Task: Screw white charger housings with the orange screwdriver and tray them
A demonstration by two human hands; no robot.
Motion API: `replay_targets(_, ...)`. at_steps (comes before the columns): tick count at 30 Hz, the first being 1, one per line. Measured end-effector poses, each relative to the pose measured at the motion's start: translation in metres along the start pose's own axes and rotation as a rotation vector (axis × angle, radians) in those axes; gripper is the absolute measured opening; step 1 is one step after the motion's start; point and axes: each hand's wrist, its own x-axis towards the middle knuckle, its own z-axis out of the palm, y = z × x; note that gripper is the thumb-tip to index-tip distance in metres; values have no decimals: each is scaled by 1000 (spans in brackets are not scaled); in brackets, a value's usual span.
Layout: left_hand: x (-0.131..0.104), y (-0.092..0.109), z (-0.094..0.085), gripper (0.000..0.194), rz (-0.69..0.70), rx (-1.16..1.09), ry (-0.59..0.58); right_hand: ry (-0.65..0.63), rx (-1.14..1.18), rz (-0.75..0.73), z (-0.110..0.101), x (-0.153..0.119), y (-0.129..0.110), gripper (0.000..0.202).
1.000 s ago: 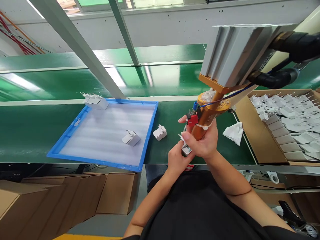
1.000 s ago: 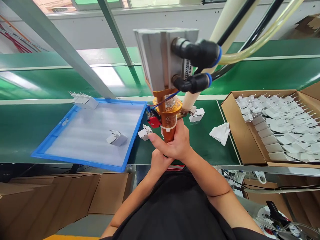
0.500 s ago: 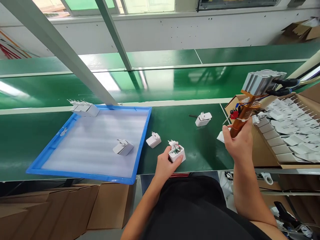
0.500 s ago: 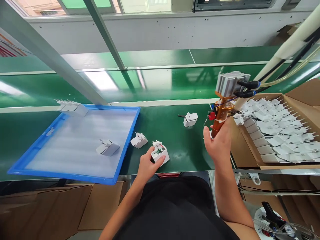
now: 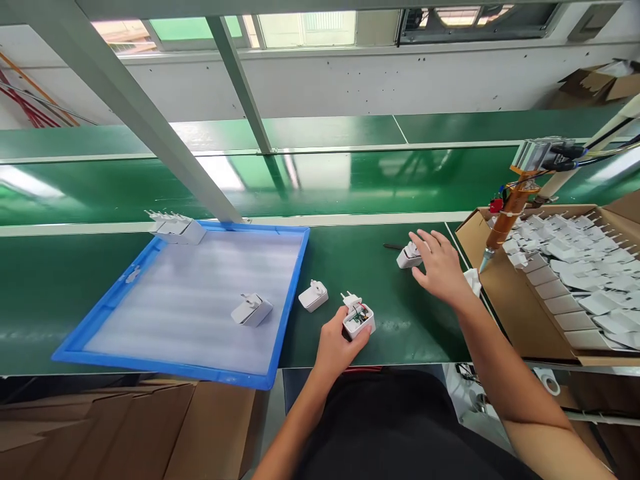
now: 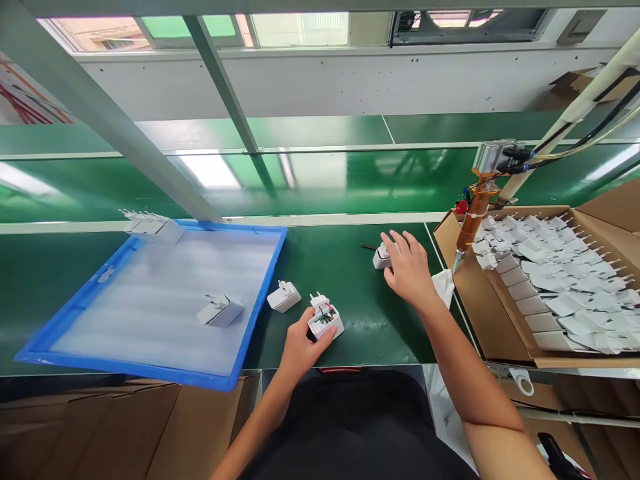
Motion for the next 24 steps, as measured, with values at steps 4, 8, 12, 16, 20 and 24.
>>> replay_targets(4,1,-4,2,39,43,0,-10,-328,158,77,7,38,6,55)
replay_targets(8,2,-8,5,34,156,48,47,-394,285,-26,15,69,-23,53)
replay_targets(12,2,-5,4,26,362,116,159,-414,319,-28,17,81,-36,60)
replay_targets(16,0,-3,4,24,441,106,205,-366,160,83,16,68,-11,46)
replay_targets(20,-2,-5,5,27,299,24,187,-392,-108,34,27,38,8,43)
replay_targets(24,-5,-3,4,34,151,-76,125,-311,-168,-35,29,14,12,34)
